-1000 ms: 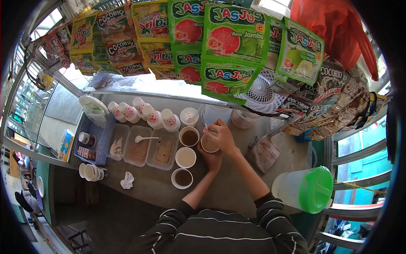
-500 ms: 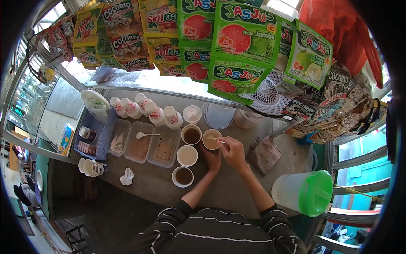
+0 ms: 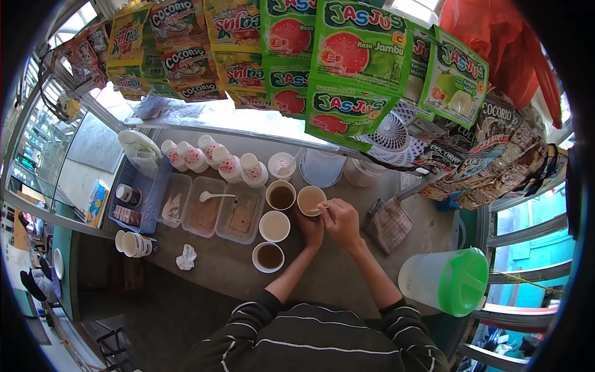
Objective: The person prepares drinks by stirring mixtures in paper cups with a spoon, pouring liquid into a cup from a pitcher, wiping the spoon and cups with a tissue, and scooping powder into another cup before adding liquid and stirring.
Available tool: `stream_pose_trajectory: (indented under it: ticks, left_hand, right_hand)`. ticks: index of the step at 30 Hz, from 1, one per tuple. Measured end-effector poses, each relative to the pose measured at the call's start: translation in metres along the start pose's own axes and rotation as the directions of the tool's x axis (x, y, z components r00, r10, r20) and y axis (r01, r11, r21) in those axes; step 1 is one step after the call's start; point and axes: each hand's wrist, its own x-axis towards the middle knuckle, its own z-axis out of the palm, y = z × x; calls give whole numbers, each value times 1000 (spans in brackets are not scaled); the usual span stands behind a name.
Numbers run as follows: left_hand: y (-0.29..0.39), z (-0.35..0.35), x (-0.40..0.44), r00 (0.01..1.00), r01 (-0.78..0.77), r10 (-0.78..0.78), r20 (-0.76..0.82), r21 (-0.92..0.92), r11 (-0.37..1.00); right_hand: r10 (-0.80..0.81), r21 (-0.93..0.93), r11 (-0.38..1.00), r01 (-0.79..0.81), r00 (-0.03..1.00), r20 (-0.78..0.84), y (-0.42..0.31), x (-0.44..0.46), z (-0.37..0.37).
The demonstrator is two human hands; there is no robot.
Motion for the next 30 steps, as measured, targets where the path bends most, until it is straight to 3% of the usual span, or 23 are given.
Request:
stream_pose_trajectory:
  ticks: [5,8,11,16,18,22,24,25,27,29,30]
  left_hand:
    - [1,-3,3,998,-53,53,34,-5,999]
    - [3,-3,3,997,-71,71,44,6,997]
    - [8,-5,-1,994,-96,93,57,51,994]
    - [42,-19,-29,980,-178,165,110,121,976]
    - [46,-32,-49,976,-54,32,213,98,994]
    - [59,-78,-75,942,4,-30,333,78,997]
    - [64,-111,-71,767,-55,-51,639,145,988]
    - [71,-126,-67,769,-60,-45,638,141,988]
    - [87,-160,-59,666,71,-189,722,191,979]
    - [101,-197,-50,643,-94,-129,755,245,965]
    - [109,-215,-49,713,-177,-70,698,275,945]
  right_hand:
    - [29,64,998,-27,999,-28,-1,2,4]
    - [-56,62,996,61,996,-76,2,3,7]
    - [-15,56,998,18,999,-44,4,3,7]
    - [-51,-47,998,50,999,-16,7,-2,0]
    - [-35,-57,998,35,999,-7,4,-2,-6]
    - [-22,-21,1000,22,1000,-22,2,-6,-6]
    - [-23,14,1000,24,998,-62,-6,-8,-6]
    - [-19,50,998,24,995,-99,-10,-9,-7]
    - [-48,37,998,56,981,-189,-19,-14,-9]
    - [-73,22,996,82,958,-277,-27,-19,-11]
    - [-108,0,994,114,943,-314,-30,-22,-11]
